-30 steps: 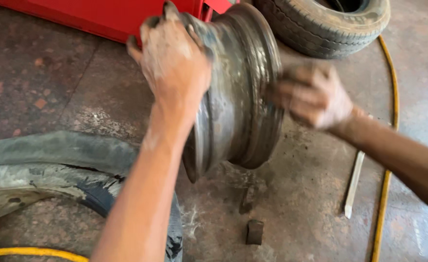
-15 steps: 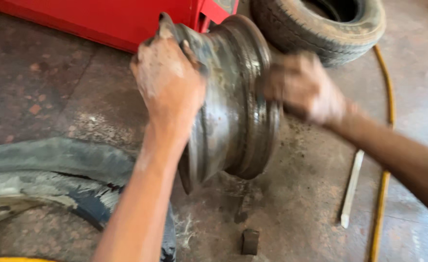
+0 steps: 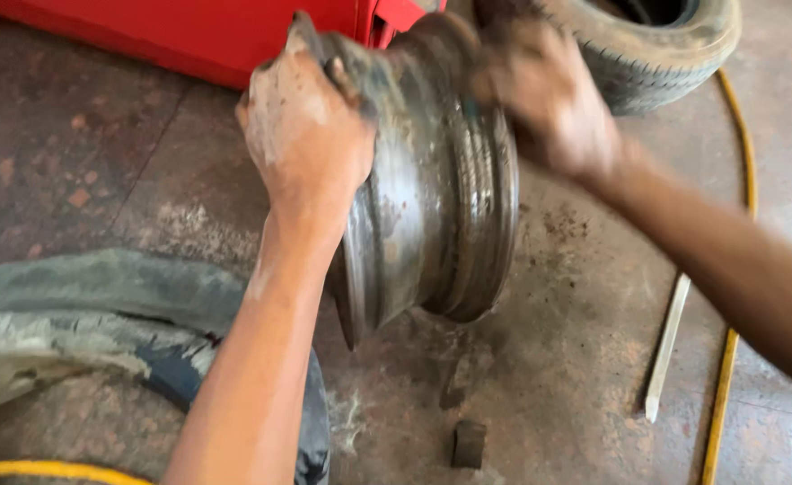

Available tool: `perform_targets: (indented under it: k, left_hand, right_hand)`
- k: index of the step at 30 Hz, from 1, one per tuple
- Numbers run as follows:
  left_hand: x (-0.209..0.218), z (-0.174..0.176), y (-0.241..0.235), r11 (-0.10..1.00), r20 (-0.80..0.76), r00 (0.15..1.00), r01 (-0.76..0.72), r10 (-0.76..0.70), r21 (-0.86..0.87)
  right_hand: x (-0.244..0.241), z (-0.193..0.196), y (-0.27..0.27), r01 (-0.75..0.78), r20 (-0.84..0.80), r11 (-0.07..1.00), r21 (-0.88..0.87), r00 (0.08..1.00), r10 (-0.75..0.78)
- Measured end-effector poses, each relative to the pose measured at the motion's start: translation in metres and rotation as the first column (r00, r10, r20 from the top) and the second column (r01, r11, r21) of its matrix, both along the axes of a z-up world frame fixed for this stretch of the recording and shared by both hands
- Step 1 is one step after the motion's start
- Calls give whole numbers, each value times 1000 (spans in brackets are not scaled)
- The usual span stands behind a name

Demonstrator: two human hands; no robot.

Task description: The person scrubs a metal wheel rim with a small abrasive block, rotating the rim to clean different sections of the surface. The person works on the rim while sitting on the floor in a workshop.

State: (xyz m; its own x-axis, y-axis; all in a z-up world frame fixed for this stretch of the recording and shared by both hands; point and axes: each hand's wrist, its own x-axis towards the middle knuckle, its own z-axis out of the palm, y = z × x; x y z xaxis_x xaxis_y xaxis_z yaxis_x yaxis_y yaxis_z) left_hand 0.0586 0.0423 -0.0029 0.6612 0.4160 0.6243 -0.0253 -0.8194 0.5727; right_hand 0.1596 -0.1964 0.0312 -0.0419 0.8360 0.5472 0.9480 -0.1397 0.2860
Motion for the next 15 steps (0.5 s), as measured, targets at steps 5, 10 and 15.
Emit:
perform_targets:
  k: [5, 10, 15]
  left_hand:
    - [-4, 3, -1, 999, -25, 1000, 7, -8, -49]
    - [4, 7, 1, 994, -86, 996, 3, -12, -105]
    - [-74, -18, -38, 990, 19, 996, -88, 86, 109]
  right_hand:
    - [6, 24, 21, 117, -113, 984, -131, 985, -133]
    - [-81, 19, -35, 188, 88, 955, -230, 981, -172]
    - [-137, 33, -79, 448, -216, 889, -94, 863, -457]
